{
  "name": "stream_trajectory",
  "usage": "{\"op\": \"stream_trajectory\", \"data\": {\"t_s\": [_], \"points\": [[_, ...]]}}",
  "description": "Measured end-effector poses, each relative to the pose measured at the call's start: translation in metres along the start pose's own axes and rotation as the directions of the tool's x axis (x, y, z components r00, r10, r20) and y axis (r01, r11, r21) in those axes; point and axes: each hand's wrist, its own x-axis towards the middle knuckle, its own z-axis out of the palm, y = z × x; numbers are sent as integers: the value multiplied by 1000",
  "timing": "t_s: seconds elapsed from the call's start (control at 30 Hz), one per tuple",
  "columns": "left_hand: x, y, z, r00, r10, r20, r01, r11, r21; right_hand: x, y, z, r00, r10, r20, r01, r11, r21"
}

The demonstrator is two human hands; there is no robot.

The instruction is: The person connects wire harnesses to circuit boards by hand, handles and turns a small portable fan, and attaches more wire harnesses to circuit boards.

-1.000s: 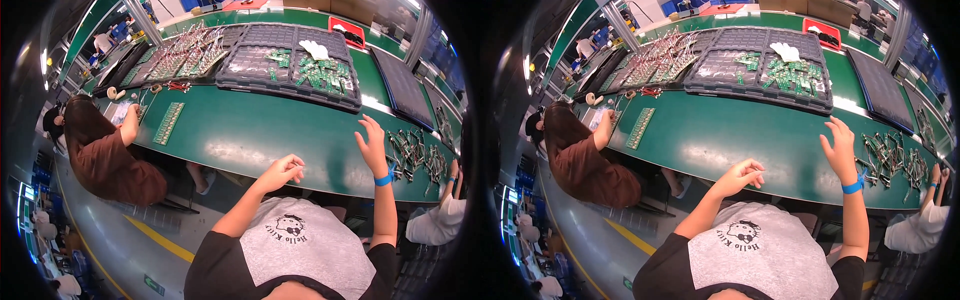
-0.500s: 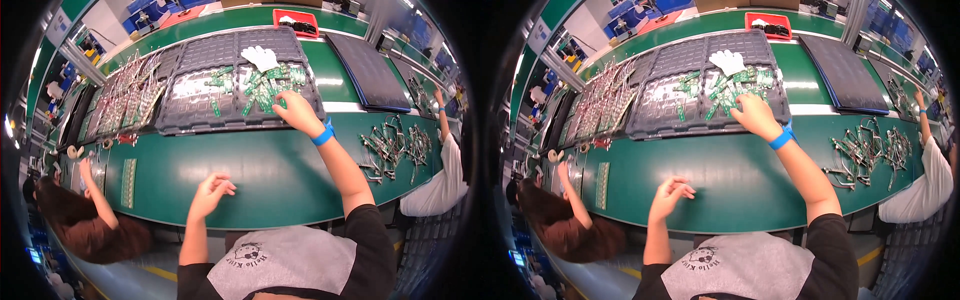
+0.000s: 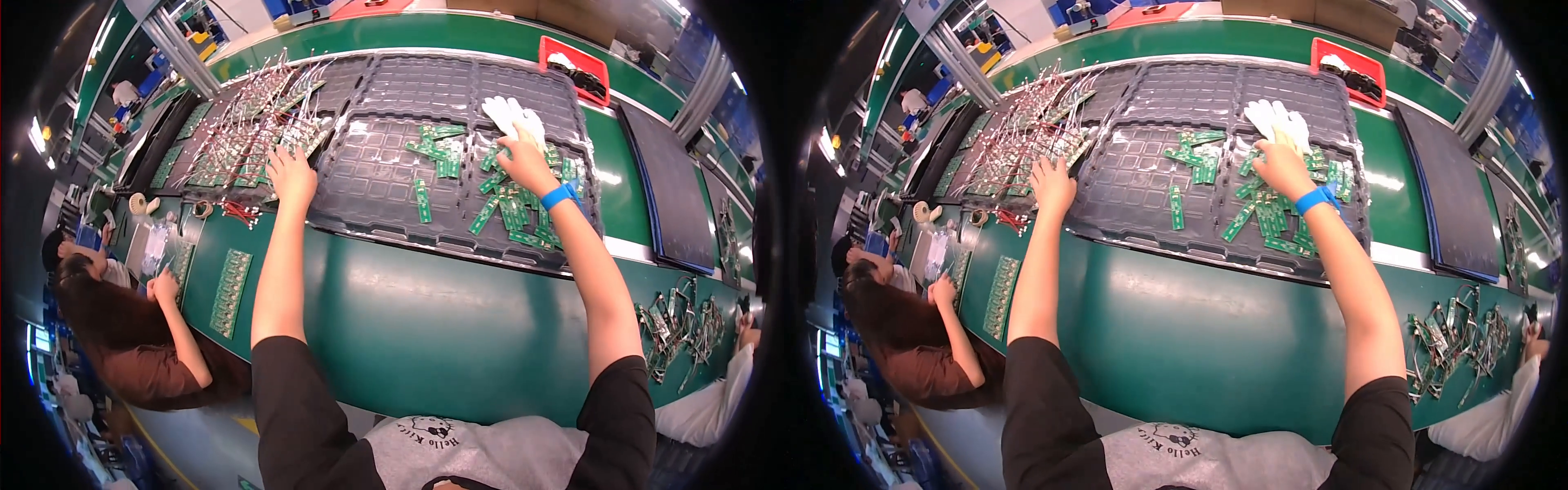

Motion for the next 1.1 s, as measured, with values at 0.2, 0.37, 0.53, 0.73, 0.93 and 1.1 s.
{"op": "stream_trajectory", "data": {"t_s": [0.2, 0.37, 0.53, 0.73, 0.93, 1.1], "points": [[14, -23, 0, 985, 153, 74, -164, 973, 162, -21, -31, -21, 998, -68, 10, 65, 974, 219], [17, -40, -30, 980, 117, 161, -115, 993, -21, -51, -73, -60, 987, -156, -48, 163, 934, 317], [-5, -52, -105, 994, 109, 29, -101, 974, -201, -86, -117, -90, 978, -194, -74, 208, 899, 387], [-57, -5, -195, 902, 257, -347, -393, 823, -410, -120, -145, -106, 973, -179, 145, -17, 572, 820], [-114, 90, -244, 718, 348, -603, -651, 642, -405, -139, -125, -130, 879, -306, 366, -475, -643, 601], [-123, 134, -252, 596, 401, -695, -781, 491, -386, -164, -76, -125, 933, -130, 335, -314, -751, 581]]}}
